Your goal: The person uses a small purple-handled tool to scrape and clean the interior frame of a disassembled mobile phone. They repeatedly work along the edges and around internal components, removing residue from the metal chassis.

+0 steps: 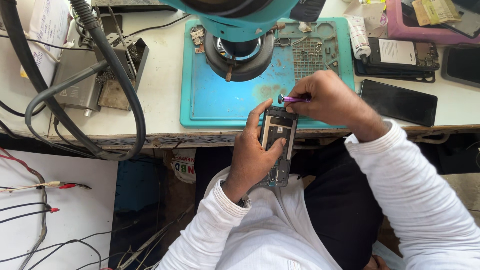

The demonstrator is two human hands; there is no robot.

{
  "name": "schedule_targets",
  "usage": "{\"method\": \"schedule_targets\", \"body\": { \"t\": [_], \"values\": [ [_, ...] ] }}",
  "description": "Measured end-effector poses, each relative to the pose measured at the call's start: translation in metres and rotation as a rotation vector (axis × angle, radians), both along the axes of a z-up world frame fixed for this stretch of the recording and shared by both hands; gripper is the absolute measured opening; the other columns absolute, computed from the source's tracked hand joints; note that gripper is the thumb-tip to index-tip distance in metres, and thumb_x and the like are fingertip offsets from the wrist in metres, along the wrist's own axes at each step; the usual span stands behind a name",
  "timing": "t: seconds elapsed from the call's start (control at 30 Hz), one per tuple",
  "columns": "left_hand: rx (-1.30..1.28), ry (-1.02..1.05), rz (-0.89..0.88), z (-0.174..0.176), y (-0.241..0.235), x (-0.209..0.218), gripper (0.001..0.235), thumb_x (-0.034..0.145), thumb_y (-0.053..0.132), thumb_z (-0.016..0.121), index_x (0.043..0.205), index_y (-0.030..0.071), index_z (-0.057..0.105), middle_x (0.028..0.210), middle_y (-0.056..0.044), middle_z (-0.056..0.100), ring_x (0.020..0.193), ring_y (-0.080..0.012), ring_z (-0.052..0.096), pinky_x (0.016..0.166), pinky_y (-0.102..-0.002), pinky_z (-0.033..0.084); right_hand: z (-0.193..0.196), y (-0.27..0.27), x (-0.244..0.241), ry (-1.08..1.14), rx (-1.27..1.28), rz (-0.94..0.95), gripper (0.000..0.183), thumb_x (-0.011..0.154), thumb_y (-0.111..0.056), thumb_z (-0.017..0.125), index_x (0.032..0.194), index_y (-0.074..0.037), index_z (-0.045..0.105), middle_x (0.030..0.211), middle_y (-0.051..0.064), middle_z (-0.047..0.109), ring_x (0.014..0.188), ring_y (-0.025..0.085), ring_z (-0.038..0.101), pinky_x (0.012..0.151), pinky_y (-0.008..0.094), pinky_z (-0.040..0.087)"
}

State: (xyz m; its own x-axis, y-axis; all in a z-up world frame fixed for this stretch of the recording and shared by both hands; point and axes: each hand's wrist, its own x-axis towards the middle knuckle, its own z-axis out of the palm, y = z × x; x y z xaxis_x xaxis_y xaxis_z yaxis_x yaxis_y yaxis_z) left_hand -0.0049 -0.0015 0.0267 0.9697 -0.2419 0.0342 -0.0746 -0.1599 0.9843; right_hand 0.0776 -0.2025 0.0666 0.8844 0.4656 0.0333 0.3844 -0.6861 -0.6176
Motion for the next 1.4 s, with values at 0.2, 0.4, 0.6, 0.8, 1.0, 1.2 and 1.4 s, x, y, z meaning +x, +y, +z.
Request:
{"method": "schedule_targets", "body": {
  "t": [0.2,0.4,0.6,0.8,1.0,1.2,1.4],
  "values": [
    [-0.043,-0.067,-0.002,-0.011,0.003,0.0,0.077,0.089,0.002,0.071,0.155,0.013,0.033,0.096,-0.01,0.079,0.088,-0.0195,0.08,0.078,-0.031,0.064,0.004,0.005,0.009,0.068,-0.179,-0.035,0.02,0.082,-0.019,0.085,0.095,-0.005,0.08,0.075,0.011,0.075,0.062,0.016,0.07,0.06,0.033,0.058],
    [-0.063,-0.044,-0.049,-0.022,0.005,0.006,0.079,0.089,0.002,0.069,0.157,0.014,0.029,0.097,-0.01,0.079,0.086,-0.0172,0.081,0.077,-0.03,0.067,0.007,0.007,0.015,0.177,-0.275,-0.077,0.024,0.082,-0.019,0.085,0.101,-0.005,0.08,0.074,0.013,0.075,0.059,0.02,0.068,0.056,0.035,0.057],
    [-0.123,0.02,-0.062,-0.023,0.006,0.006,0.08,0.089,0.0,0.068,0.157,0.014,0.029,0.098,-0.011,0.079,0.086,-0.0162,0.08,0.077,-0.03,0.069,0.01,0.011,0.017,0.183,-0.259,-0.062,0.028,0.082,-0.02,0.084,0.104,-0.003,0.079,0.077,0.014,0.076,0.06,0.02,0.069,0.055,0.035,0.058],
    [-0.181,0.043,-0.086,-0.03,0.007,0.01,0.081,0.088,-0.002,0.068,0.157,0.012,0.028,0.096,-0.012,0.079,0.084,-0.016,0.08,0.075,-0.029,0.067,0.005,0.01,0.015,0.171,-0.234,-0.065,0.027,0.081,-0.02,0.085,0.101,-0.003,0.079,0.077,0.014,0.075,0.064,0.02,0.07,0.059,0.036,0.058],
    [-0.39,0.126,-0.109,-0.037,0.006,0.013,0.08,0.088,-0.007,0.067,0.157,0.006,0.027,0.099,-0.016,0.077,0.085,-0.0182,0.078,0.075,-0.03,0.067,-0.008,0.002,0.011,0.123,-0.136,-0.051,0.028,0.085,-0.015,0.081,0.108,-0.001,0.076,0.086,0.013,0.076,0.07,0.019,0.072,0.063,0.034,0.059],
    [-0.401,0.14,-0.107,-0.037,0.007,0.014,0.08,0.088,-0.009,0.066,0.157,0.004,0.027,0.106,-0.018,0.076,0.091,-0.0189,0.078,0.078,-0.031,0.067,-0.021,-0.022,-0.016,-0.096,0.595,0.059,0.02,0.111,-0.007,0.059,0.124,0.005,0.049,0.107,0.018,0.069,0.099,0.024,0.074,0.088,0.032,0.064],
    [-0.439,0.099,-0.117,-0.035,0.009,0.016,0.075,0.089,-0.011,0.067,0.154,0.003,0.033,0.12,-0.015,0.069,0.103,-0.0174,0.075,0.089,-0.03,0.066,-0.06,0.003,-0.025,-0.548,0.733,0.035,0.048,0.119,-0.012,0.058,0.139,-0.016,0.015,0.109,0.023,0.066,0.096,0.028,0.077,0.087,0.038,0.07]
  ]
}}
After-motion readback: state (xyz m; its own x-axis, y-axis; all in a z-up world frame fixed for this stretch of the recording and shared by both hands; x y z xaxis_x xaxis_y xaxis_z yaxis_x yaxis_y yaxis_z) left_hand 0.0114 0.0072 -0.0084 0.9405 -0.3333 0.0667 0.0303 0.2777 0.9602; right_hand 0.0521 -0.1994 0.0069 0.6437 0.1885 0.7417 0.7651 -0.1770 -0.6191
